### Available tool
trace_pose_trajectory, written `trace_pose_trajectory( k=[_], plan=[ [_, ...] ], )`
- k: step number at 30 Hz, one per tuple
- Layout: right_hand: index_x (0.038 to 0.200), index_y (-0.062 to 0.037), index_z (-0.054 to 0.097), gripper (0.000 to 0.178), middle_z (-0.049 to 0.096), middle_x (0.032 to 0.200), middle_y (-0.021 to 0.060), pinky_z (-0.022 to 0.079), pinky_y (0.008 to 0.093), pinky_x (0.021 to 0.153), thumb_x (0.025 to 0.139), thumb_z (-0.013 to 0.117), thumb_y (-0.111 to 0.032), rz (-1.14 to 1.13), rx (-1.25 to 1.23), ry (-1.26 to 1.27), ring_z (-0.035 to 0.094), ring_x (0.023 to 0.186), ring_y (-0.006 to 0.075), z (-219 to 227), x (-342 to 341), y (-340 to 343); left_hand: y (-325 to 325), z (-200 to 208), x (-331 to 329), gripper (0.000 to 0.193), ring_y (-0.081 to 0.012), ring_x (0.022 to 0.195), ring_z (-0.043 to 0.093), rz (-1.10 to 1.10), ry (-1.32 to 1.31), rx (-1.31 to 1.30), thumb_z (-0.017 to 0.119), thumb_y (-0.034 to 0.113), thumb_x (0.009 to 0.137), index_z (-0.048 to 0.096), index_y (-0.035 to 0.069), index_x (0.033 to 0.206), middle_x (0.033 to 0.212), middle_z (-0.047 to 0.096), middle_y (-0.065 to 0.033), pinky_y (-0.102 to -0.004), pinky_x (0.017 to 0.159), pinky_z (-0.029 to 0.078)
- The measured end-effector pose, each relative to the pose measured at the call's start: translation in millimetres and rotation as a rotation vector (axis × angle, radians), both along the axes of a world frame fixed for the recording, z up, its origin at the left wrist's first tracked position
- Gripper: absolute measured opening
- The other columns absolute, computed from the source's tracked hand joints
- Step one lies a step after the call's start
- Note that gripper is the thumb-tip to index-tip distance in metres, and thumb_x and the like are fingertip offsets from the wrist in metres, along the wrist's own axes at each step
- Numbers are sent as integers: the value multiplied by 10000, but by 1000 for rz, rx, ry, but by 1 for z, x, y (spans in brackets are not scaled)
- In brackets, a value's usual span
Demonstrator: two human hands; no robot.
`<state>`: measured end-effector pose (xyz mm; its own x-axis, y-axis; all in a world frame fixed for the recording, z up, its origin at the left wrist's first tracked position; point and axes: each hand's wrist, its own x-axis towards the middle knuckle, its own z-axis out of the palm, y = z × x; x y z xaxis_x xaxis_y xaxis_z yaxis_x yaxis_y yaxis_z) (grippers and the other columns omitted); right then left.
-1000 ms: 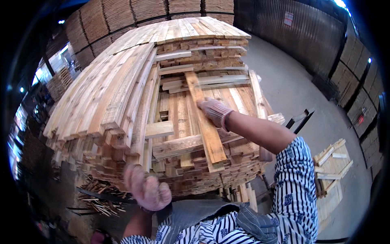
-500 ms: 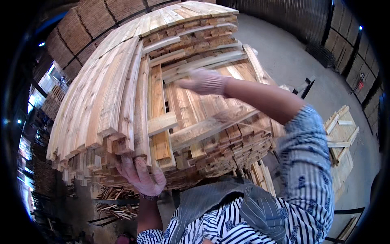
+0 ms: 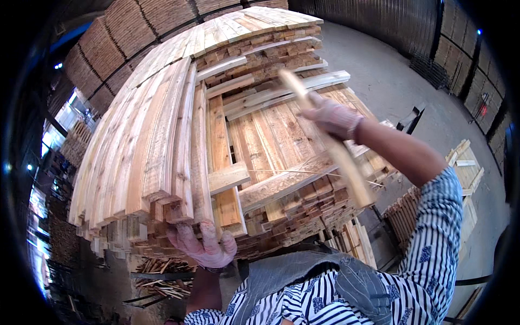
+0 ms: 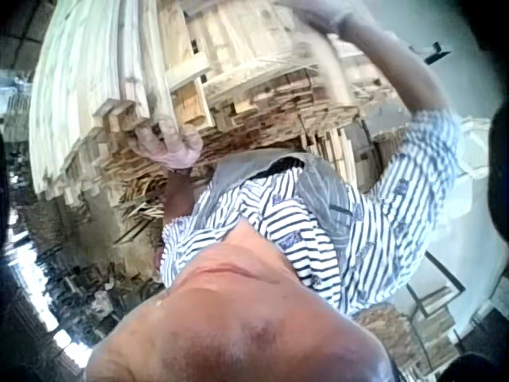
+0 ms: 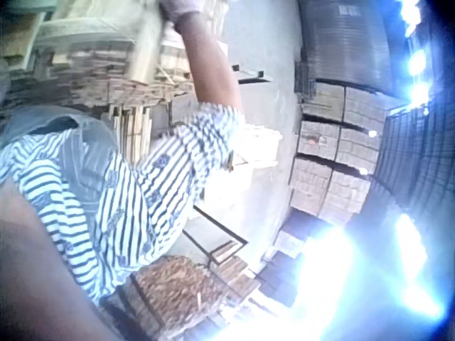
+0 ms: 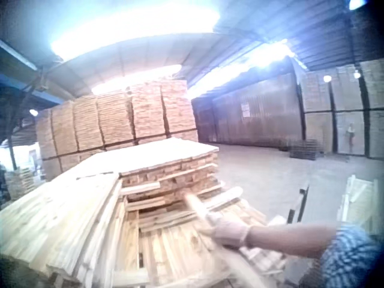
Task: The person repeatedly picks up bundles of wooden planks from a pile on the floor and stacks them onto a large, growing stack. The person wears gloves and a striped shirt while performing this repetitive manual labor in a warehouse setting.
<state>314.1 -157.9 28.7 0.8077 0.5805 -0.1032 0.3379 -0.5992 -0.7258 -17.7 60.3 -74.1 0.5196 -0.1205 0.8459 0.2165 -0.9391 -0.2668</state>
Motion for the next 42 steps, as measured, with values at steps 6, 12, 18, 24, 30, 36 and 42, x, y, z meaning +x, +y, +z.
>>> trace_pose_trajectory(
  k=[6, 12, 18, 24, 30, 36, 42],
  plan=[
    [1030, 31, 624, 329, 646, 855, 201, 518, 422, 657, 951, 469, -248, 534, -631, -781, 623, 714, 293, -72, -2, 172, -11, 22, 23, 524, -495, 1227, 421, -101, -73, 43, 396, 407, 939, 400, 120, 1378, 1418, 373, -270, -681, 983, 296],
    [1206, 18, 541, 395, 642, 1098, 246, 489, 448, 887, 923, 496, -254, 190, -138, -350, 640, 1011, 386, -80, -8, 184, -6, 24, 20, 411, -387, 1038, 508, -283, -29, -19, 469, 342, 891, 519, 70, 1194, 1207, 497, -188, -622, 943, 343],
    [1408, -26, 384, 606, 554, 1288, 265, 436, 422, 1017, 942, 451, -408, -68, 135, -456, 560, 1183, 374, -44, -28, 84, -39, 32, 46, 338, -317, 942, 596, -1036, 476, -164, 616, 190, 770, 611, 39, 1072, 1090, 600, -152, -458, 889, 465],
    [1231, -30, 600, 304, 657, 1040, 92, 507, 277, 864, 939, 596, -116, -321, 650, -888, 622, 973, 157, -82, -79, -70, -57, -30, 70, 364, -324, 1228, 531, -1537, 1676, -1164, 569, 242, 959, 582, -1, 1231, 1285, 566, -190, -391, 1053, 394],
    [1215, -44, 583, 370, 629, 1158, 197, 476, 368, 926, 967, 497, -305, -1184, 59, -419, 613, 1066, 345, -254, -221, -275, -79, -114, 68, 526, -252, 1273, 473, -1088, 1759, -2002, 548, 192, 965, 395, -7, 1427, 1390, 491, -140, -382, 1100, 340],
    [1102, 61, 627, 651, 654, 1043, 295, 474, 468, 896, 956, 364, -516, -1394, -148, 701, 628, 1009, 430, -436, -504, -235, -82, -134, 67, 453, -207, 1223, 513, -671, 1998, -1639, 538, 143, 976, 446, -1, 1396, 1348, 534, -110, -334, 1068, 375],
    [1226, 69, 569, 721, 611, 1206, 274, 398, 427, 1019, 976, 317, -558, -1355, -6, 1095, 542, 1205, 391, -480, -547, -230, -172, -218, 65, 385, -236, 1127, 589, -327, 2046, -1807, 532, 122, 984, 497, -1, 1347, 1264, 591, -118, -358, 996, 468]
  ],
)
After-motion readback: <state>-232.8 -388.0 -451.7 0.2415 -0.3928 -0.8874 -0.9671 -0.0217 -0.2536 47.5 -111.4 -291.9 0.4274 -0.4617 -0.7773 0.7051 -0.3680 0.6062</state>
